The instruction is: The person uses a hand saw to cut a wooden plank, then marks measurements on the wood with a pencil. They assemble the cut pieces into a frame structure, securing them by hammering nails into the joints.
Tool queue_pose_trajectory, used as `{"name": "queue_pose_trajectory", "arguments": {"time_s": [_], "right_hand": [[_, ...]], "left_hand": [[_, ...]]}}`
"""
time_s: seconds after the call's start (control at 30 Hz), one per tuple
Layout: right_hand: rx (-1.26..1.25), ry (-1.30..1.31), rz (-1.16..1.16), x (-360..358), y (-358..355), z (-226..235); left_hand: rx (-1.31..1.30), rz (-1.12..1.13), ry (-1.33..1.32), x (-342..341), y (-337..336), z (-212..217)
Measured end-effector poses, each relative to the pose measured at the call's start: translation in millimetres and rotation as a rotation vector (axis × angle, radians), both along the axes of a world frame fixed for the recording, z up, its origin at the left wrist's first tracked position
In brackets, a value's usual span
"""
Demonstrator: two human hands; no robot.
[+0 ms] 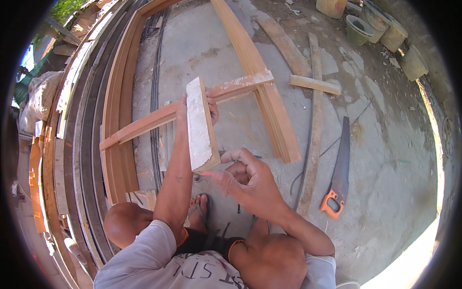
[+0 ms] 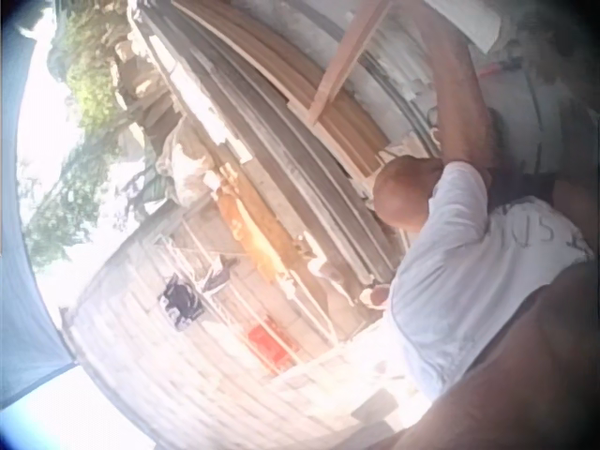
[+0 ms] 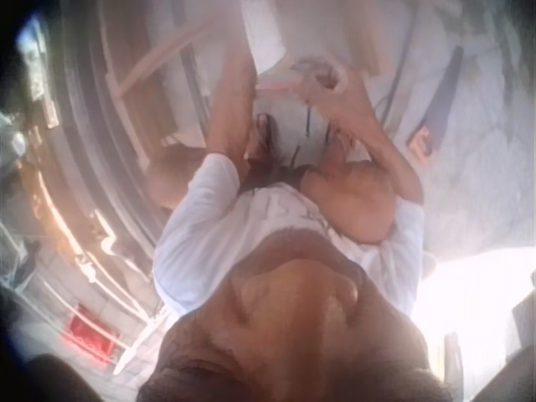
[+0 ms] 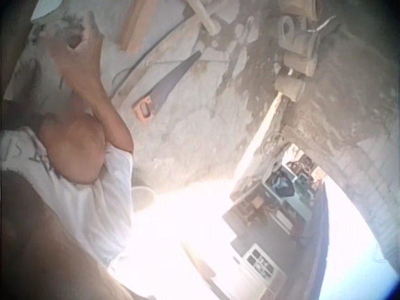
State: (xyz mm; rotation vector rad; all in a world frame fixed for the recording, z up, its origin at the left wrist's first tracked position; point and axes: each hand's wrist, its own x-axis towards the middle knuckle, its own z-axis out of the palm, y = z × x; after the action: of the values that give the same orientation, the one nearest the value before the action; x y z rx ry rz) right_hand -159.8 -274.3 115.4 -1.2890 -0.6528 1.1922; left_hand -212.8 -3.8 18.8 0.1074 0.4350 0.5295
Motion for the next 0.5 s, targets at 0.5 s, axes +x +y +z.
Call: {"name": "queue_pose_trajectory", "arguments": {"time_s": [0.5], "right_hand": [[-0.186, 0.641, -0.133, 15, -1, -79]], "left_hand": [[0.371, 0.181, 0.390, 8, -10, 26]]}}
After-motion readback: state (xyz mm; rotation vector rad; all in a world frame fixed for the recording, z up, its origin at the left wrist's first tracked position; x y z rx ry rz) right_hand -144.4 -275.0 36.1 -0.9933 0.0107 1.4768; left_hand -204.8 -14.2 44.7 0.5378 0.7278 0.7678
